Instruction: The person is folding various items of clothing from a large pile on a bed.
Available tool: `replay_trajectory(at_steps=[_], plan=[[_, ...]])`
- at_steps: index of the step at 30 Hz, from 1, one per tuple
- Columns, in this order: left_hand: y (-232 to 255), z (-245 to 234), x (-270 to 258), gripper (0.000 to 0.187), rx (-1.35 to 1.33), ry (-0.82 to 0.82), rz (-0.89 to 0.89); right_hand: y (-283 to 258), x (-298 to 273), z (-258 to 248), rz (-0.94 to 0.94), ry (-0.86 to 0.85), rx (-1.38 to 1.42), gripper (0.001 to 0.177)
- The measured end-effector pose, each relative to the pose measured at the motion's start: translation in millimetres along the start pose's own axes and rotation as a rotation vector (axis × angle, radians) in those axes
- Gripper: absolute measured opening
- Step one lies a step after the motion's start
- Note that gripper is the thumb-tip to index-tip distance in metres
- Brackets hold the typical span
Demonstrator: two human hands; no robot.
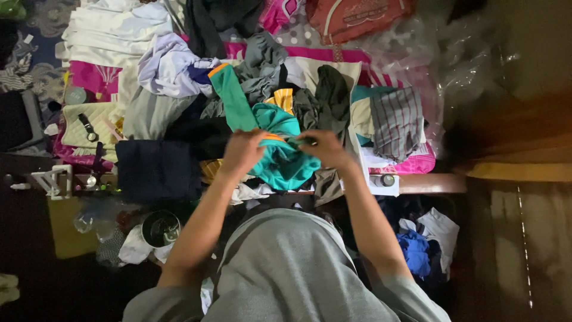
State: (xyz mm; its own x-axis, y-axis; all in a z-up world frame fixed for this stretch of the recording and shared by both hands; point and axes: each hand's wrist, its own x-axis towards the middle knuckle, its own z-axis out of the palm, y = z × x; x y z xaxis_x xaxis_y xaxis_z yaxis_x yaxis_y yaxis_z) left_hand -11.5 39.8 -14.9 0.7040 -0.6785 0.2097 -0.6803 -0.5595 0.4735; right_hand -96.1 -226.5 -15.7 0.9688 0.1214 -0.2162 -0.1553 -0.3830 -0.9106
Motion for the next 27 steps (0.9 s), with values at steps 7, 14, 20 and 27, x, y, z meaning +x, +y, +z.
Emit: replay_trajectory(at_steps=[7, 14, 20, 27], plan=[[-53.0, -41.7, -30.5, 0.029, 0.097, 0.183, -0.138, 51.6, -25.0, -58.8, -0.272, 0.703, 0.582, 0.011], [-36.7, -67.1, -25.3, 0.022, -0.006, 0.165, -0.331, 139.2, -17.7, -46.3, -0.215, 1.183, 0.559, 0.005], [-68.4, 18.4, -42.9, 0.055, -0.022, -0.710, -0.411, 130.2, -18.8, 1.9, 0.325, 0.359, 0.383, 0.030], [13.5, 79.7, -9.4, 0.079, -0.633, -0.361, -0.262, 41.9, -17.7, 11.9, 0.361, 0.392, 0.748, 0.023]])
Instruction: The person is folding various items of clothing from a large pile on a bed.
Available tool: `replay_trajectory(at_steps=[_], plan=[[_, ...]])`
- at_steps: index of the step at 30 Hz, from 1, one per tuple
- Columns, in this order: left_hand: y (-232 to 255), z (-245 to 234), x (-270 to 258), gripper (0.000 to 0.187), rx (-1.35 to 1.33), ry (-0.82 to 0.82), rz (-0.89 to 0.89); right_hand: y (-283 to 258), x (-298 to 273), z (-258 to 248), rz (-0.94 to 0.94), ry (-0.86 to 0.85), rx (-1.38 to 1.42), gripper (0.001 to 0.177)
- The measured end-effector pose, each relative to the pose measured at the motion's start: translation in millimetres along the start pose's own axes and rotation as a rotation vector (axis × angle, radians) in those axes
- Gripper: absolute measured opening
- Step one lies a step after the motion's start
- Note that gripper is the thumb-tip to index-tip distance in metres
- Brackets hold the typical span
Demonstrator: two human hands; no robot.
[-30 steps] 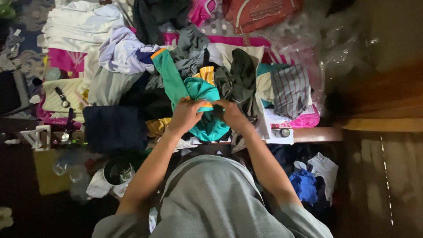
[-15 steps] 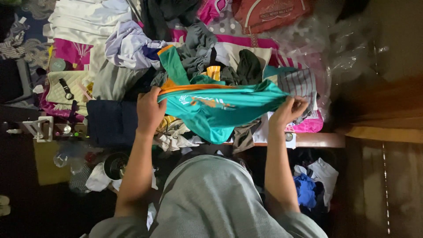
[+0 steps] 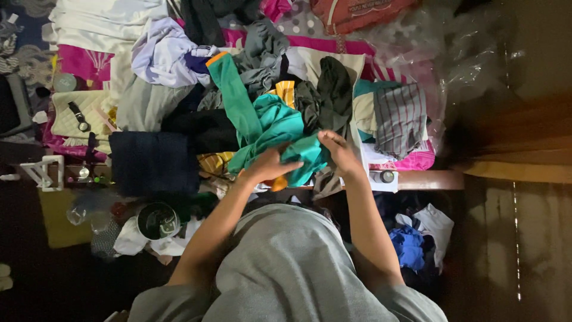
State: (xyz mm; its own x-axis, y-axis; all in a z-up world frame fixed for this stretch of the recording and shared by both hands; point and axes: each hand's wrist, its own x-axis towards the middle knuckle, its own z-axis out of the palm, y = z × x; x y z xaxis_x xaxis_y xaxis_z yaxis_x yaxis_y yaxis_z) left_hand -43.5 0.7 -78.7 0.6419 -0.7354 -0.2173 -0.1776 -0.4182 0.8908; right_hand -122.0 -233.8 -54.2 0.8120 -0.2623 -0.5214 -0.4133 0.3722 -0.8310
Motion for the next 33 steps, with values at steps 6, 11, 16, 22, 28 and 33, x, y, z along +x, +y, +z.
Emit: replay_trajectory(at_steps=[6, 11, 16, 22, 28, 33], plan=[[28.7, -34.9, 6.3, 0.036, -0.151, -0.060, -0.207, -15.5, 16.8, -29.4, -0.312, 0.159, -0.225, 0.028], [83.4, -56.5, 3.0, 0.025, -0.035, 0.094, 0.149, -81.4, -39.5, 30.8, -0.715, -0.022, -0.605, 0.040], [104.5, -78.1, 1.1, 0.026, 0.172, 0.240, 0.356, -34.0, -8.8, 11.3, -0.851, -0.332, -0.750, 0.028], [57.1, -121.3, -3.3, 0.029, 0.562, 0.291, 0.060, -47.6, 1.8, -21.6, -0.600, 0.000, -0.387, 0.019], [-19.7, -61.4, -8.7, 0.050, 0.769, 0.841, 0.247, 25.5, 49.9, -61.1, -0.543, 0.447, -0.085, 0.034], [-160.5, 59.8, -32.9, 0.034, 0.493, 0.292, 0.026, 203.6, 91.5, -80.3, -0.212, 0.035, -0.933, 0.049]])
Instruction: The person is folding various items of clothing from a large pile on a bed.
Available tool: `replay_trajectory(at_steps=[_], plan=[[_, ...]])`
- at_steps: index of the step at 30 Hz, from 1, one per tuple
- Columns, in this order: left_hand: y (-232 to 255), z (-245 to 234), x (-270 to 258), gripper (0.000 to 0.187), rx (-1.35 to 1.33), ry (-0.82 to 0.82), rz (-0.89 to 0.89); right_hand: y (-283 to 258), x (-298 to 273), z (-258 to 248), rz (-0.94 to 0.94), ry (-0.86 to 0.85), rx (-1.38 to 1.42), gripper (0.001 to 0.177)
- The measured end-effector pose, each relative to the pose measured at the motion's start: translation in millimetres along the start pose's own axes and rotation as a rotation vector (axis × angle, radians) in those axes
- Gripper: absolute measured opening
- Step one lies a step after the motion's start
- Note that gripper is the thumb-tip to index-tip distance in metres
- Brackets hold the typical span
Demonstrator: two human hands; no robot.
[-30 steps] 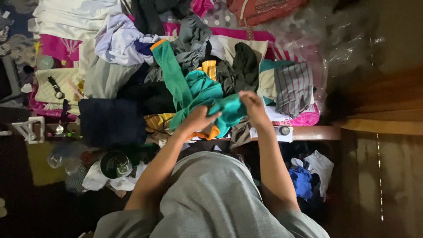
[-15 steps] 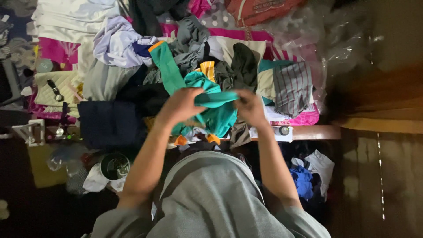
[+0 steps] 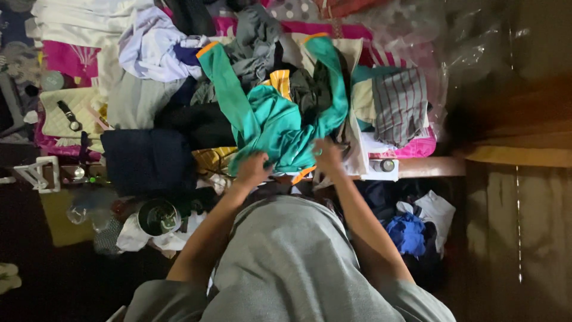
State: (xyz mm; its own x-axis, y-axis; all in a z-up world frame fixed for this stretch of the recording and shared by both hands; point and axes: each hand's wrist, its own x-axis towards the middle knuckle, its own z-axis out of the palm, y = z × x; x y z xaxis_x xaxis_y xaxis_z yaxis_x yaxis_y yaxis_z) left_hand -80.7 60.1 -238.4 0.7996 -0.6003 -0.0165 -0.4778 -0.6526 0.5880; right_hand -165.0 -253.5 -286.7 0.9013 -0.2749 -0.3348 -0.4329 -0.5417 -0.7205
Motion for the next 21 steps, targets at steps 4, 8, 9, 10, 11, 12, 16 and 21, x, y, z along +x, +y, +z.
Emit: replay_trajectory(at_steps=[4, 8, 9, 10, 11, 12, 16, 21], plan=[[14.0, 0.9, -7.4, 0.039, 0.054, 0.026, 0.028, -14.8, -28.5, 52.7, -0.212, 0.012, 0.018, 0.053], [-4.3, 15.6, -16.7, 0.018, 0.203, -0.016, 0.024, -4.8, -32.6, 76.5, -0.243, -0.060, -0.205, 0.037], [-5.4, 17.7, -17.7, 0.012, 0.211, -0.023, 0.023, -4.7, -33.5, 76.2, -0.143, -0.181, -0.289, 0.019], [-4.5, 14.3, -16.9, 0.012, 0.210, -0.024, 0.020, -16.4, -34.9, 67.7, -0.143, -0.184, -0.290, 0.019], [-2.2, 12.0, -18.1, 0.012, 0.173, -0.073, -0.017, -27.0, -38.4, 58.7, -0.083, -0.201, -0.164, 0.025], [0.1, 9.8, -19.4, 0.013, 0.135, -0.121, -0.054, -37.7, -41.9, 49.8, -0.023, -0.217, -0.037, 0.031], [3.8, 1.3, -26.6, 0.027, 0.150, -0.113, 0.023, -67.0, -52.2, 34.5, -0.086, -0.255, -0.055, 0.043], [-21.3, 15.7, -35.9, 0.015, 0.420, -0.083, 0.115, -14.7, -42.6, 55.9, -0.248, -0.142, -0.457, 0.017]])
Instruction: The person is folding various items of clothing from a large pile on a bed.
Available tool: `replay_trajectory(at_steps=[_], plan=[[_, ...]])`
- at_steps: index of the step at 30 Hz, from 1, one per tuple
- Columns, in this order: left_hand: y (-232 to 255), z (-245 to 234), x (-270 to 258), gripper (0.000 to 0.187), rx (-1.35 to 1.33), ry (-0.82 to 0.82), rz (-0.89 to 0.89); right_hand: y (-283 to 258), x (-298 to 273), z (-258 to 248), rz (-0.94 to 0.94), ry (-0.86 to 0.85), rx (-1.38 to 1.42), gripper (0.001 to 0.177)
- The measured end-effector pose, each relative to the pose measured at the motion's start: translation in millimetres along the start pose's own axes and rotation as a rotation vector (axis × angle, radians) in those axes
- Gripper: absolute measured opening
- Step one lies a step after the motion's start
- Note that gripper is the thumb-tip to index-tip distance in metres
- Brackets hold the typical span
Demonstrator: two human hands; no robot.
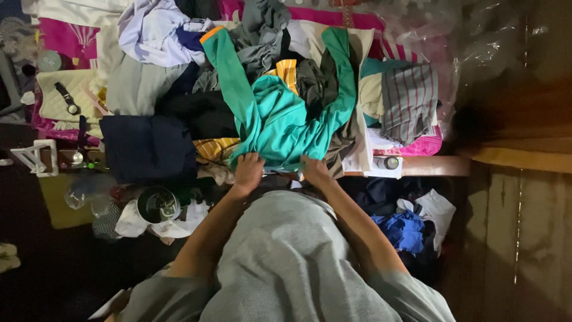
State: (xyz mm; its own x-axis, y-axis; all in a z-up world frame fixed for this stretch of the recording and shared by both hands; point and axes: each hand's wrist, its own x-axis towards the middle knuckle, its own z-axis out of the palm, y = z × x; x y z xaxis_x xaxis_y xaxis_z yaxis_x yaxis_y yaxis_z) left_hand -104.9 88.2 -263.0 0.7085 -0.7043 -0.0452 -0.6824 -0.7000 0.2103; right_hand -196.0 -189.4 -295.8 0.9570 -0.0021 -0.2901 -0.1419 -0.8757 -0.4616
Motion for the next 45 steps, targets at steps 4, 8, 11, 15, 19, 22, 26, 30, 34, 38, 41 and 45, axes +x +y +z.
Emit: replay_trajectory(at_steps=[4, 8, 11, 15, 19, 22, 26, 30, 34, 38, 41, 45], plan=[[-3.2, -51.1, 1.3, 0.023, -0.148, 0.014, -0.094, 20.5, 9.1, -42.4, 0.294, -0.097, 0.542, 0.021], [-38.3, -31.0, -2.9, 0.021, -0.412, -0.023, -0.299, 62.2, 13.1, -66.0, 0.246, 0.243, 0.749, 0.021], [-65.2, -16.4, -4.8, 0.016, -0.679, 0.015, -0.379, 54.0, 7.8, -106.9, 0.302, 0.327, 1.013, 0.018], [-52.1, -45.6, 0.6, 0.026, -0.917, 0.091, -0.348, 50.3, 3.1, -128.4, 0.301, 0.211, 1.389, 0.023], [13.3, -107.1, 20.0, 0.040, -0.827, -0.185, -0.381, -15.9, 3.2, -178.2, 0.345, 0.211, 1.435, 0.027], [37.7, -89.2, 25.9, 0.055, -0.787, -0.331, -0.348, -52.7, 5.0, -203.4, 0.788, 0.128, 1.491, 0.027], [46.3, -77.0, 40.2, 0.067, -0.646, 0.091, -0.155, -50.4, -1.2, -196.9, 0.390, 0.022, 1.594, 0.026], [38.7, -69.5, 60.2, 0.056, -0.538, 0.145, -0.130, -72.5, -14.1, -216.6, 0.138, -0.049, 1.296, 0.024], [40.3, -42.3, 74.6, 0.047, -0.612, 0.093, -0.101, -78.1, -17.7, -222.2, 0.199, 0.026, 1.205, 0.025], [42.2, -69.1, 75.6, 0.036, -0.836, 0.147, -0.056, -85.1, -27.9, -233.6, 0.109, 0.340, 0.833, 0.018], [47.8, -139.2, 70.9, 0.026, -0.892, 0.184, -0.099, -83.9, -32.2, -238.9, 0.158, 0.565, 0.776, 0.016], [46.1, -185.7, 53.9, 0.019, -0.714, 0.241, -0.127, -76.1, -40.6, -240.9, 0.170, 0.609, 0.939, 0.015]])
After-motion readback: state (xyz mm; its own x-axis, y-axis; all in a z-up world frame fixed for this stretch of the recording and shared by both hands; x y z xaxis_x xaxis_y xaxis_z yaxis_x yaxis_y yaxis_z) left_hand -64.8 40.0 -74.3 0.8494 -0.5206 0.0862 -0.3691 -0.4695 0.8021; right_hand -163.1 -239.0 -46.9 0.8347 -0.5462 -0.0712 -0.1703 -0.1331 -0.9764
